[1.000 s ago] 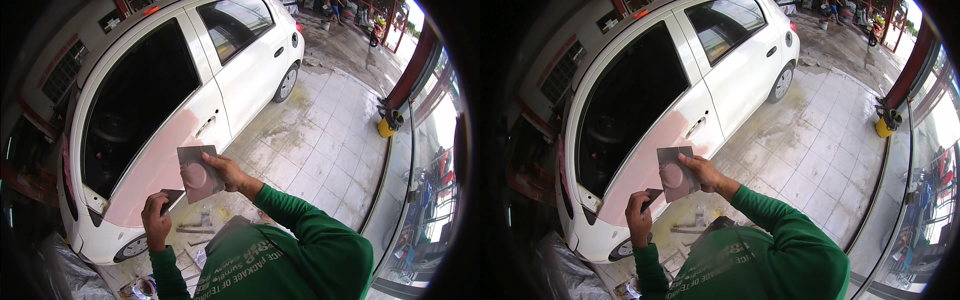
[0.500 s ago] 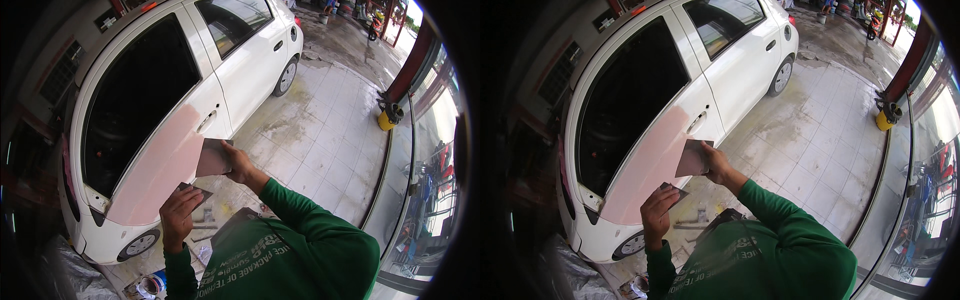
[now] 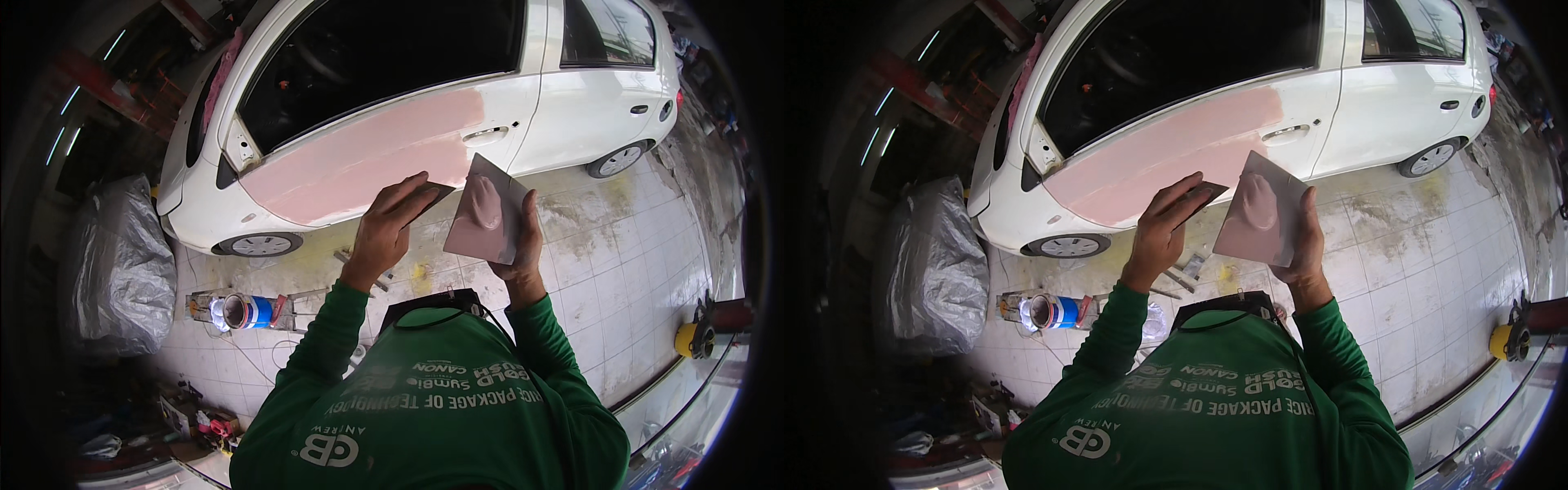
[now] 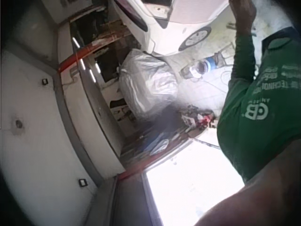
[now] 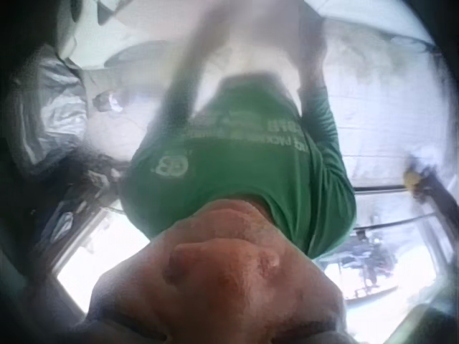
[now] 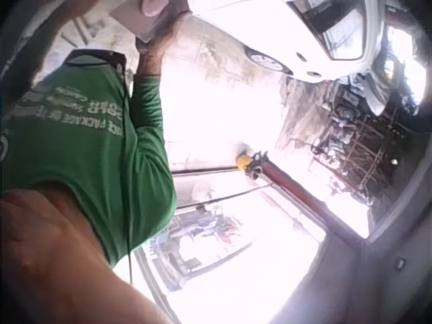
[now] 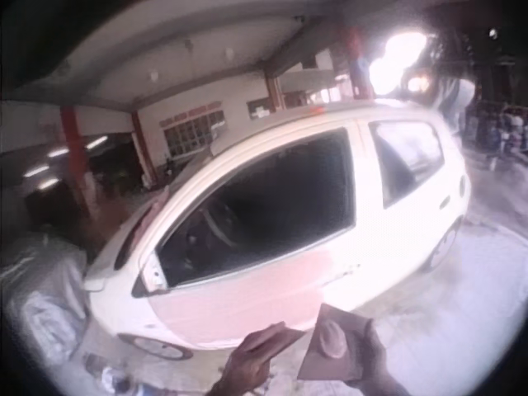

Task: The person sands the pink primer on the driver's side door of a white car using sandpaper. They repeatedly rub the surface, switch between sandpaper sheets, and occasionally dip the sandpaper into a bucket of water.

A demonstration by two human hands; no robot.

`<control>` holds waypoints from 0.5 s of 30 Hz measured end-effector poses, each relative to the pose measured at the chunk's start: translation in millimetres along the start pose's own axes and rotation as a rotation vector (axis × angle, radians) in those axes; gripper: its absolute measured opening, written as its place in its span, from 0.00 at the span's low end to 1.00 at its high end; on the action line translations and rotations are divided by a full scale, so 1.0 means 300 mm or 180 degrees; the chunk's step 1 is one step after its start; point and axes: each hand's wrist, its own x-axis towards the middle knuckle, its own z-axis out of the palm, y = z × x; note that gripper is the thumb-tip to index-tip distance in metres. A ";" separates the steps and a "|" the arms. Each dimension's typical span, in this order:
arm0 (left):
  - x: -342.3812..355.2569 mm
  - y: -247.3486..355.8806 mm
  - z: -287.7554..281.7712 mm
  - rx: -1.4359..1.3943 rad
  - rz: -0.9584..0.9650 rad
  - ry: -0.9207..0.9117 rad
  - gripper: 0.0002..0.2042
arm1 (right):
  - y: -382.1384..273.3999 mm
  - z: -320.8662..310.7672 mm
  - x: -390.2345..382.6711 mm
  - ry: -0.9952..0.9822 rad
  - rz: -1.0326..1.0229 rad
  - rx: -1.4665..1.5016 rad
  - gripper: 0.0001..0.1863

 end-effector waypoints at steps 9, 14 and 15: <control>0.030 0.112 0.001 0.0029 -0.0431 0.0380 0.29 | -0.113 -0.060 0.068 0.0027 0.0331 -0.0545 0.34; 0.003 0.142 0.079 0.0469 -0.0482 0.0091 0.27 | -0.162 -0.060 0.122 -0.0280 0.0731 -0.0004 0.35; -0.004 0.122 0.061 0.0846 -0.0559 -0.0022 0.27 | -0.176 -0.042 0.126 -0.0302 0.0699 -0.0405 0.36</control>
